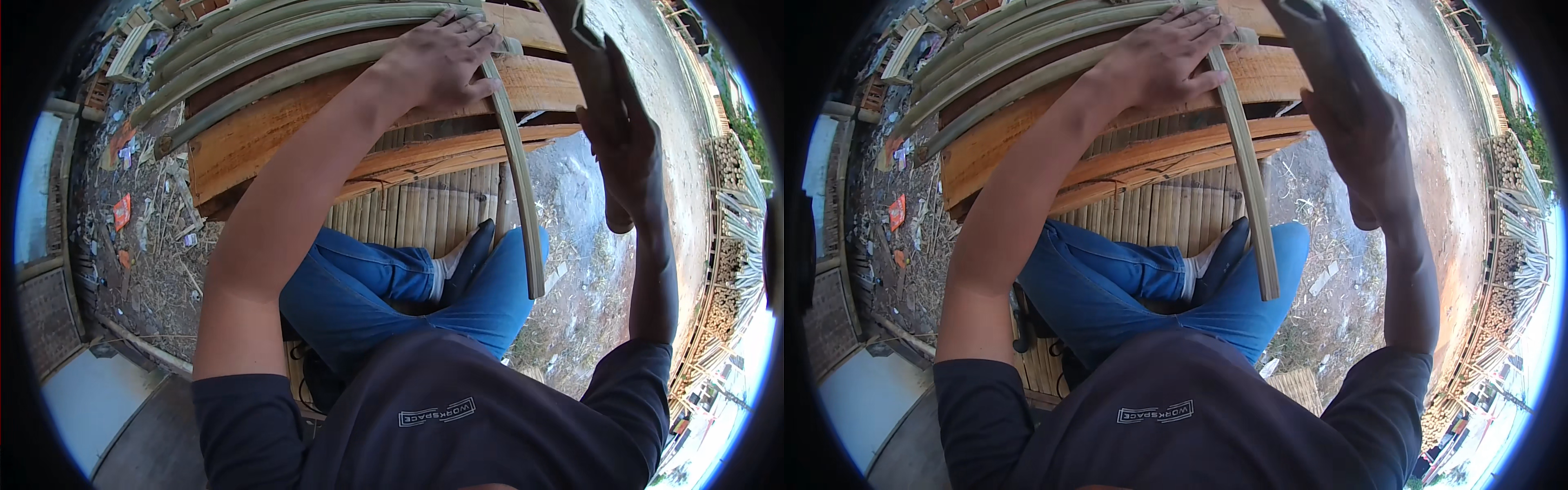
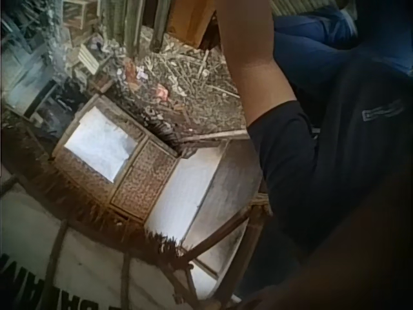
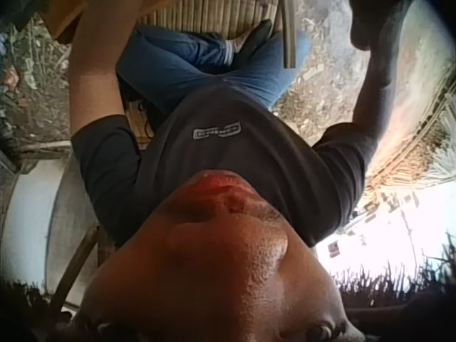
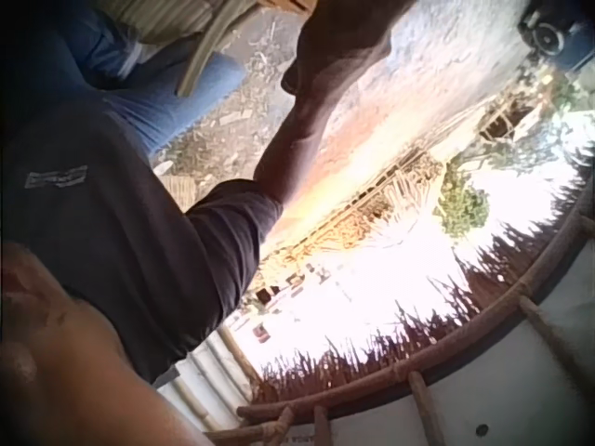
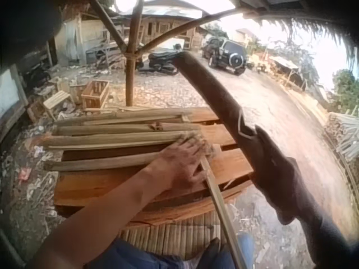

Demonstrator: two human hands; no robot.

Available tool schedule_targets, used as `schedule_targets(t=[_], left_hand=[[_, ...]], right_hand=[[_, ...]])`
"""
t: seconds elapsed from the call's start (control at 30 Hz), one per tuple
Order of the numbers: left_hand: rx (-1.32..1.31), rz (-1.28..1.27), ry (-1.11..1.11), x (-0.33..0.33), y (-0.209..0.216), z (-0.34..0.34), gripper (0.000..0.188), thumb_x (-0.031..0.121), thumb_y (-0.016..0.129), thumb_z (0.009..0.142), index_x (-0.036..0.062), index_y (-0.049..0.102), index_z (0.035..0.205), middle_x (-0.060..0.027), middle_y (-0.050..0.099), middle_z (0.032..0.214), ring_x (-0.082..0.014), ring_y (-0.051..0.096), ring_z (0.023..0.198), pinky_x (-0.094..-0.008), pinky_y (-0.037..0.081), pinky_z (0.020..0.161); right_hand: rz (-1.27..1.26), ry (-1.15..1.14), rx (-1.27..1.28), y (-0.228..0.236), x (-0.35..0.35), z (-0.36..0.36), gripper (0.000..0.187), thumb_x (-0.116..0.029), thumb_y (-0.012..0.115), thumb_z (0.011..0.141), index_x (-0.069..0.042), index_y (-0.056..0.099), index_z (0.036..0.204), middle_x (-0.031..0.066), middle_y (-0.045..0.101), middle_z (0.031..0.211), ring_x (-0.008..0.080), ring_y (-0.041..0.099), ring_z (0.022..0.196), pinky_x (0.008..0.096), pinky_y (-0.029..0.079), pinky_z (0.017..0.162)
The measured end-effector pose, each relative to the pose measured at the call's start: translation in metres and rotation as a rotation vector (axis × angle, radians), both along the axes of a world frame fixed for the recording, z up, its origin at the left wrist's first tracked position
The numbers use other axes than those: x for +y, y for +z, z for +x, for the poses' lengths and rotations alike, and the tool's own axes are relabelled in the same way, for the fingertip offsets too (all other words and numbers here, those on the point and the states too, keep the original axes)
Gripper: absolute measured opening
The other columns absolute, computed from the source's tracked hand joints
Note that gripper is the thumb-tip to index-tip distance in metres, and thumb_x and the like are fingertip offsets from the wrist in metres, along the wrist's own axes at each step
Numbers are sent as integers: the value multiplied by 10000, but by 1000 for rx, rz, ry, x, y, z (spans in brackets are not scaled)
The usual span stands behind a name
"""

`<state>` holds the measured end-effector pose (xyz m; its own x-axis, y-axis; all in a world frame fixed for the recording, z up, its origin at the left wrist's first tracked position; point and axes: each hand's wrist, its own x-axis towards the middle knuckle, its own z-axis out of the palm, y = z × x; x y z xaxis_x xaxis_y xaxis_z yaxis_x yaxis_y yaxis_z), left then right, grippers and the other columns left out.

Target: The person weaves thin bamboo strips across the top of a wooden crate and then uses a bamboo tube to press and secure the strips in place.

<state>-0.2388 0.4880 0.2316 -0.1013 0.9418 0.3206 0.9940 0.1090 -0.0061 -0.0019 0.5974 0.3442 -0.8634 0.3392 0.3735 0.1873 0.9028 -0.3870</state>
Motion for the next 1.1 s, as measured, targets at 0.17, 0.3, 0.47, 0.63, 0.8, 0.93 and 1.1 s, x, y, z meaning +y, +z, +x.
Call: schedule_targets(t=[0.17, 0.3, 0.47, 0.63, 0.8, 0.93, 1.1], left_hand=[[0, -6, -26, 9, 0, 0, 763, 559, 344, 1057, 34, 303, 1608, -167, 342, 1655, -283, 270, 1559, -403, 147, 1310], [-11, -33, -38, 1, -4, 2, 772, 554, 357, 1050, 22, 297, 1607, -187, 335, 1654, -303, 268, 1558, -412, 138, 1310], [-5, -60, 25, 7, 0, 3, 776, 575, 367, 1043, 62, 291, 1620, -145, 341, 1662, -261, 292, 1555, -390, 162, 1312], [-43, -28, -145, 0, 22, -1, 779, 526, 371, 1047, -32, 311, 1586, -247, 331, 1641, -362, 262, 1554, -444, 133, 1304], [-17, 85, 20, 5, -9, -1, 744, 561, 356, 1054, 47, 338, 1592, -149, 371, 1645, -271, 284, 1558, -399, 164, 1312], [-29, -79, -112, 6, 12, -4, 778, 526, 384, 1044, -38, 323, 1577, -246, 351, 1630, -363, 283, 1545, -442, 144, 1302], [-89, -7, -143, -2, 24, 2, 753, 503, 426, 1036, -38, 358, 1555, -253, 387, 1602, -365, 315, 1528, -439, 159, 1298]], right_hand=[[122, 86, -150, -11, 16, 5, 722, -30, 686, 944, -152, 395, 1593, 217, 749, 1117, 318, 751, 998, 409, 580, 796], [-181, -63, 112, 11, 13, 4, 689, -87, 698, 979, -116, 393, 1596, 92, 735, 859, 87, 578, 590, 300, 525, 555], [166, 96, -88, -18, 13, 0, 717, -48, 688, 960, -145, 380, 1601, 191, 774, 1069, 319, 751, 997, 396, 580, 839], [-68, -69, -112, 3, 9, 11, 726, -56, 688, 958, -159, 376, 1606, 174, 777, 1056, 322, 760, 944, 425, 581, 781], [87, 46, 112, 10, -3, -1, 699, -13, 679, 947, -130, 409, 1581, 164, 724, 1266, 335, 712, 1149, 407, 585, 908], [248, 51, 99, 7, 4, 3, 748, -51, 709, 940, -207, 399, 1603, 205, 717, 1253, 327, 723, 1128, 425, 580, 873], [108, 18, -10, -2, -4, 1, 786, -11, 739, 876, -228, 445, 1572, 214, 724, 1186, 410, 714, 1076, 484, 574, 854]])
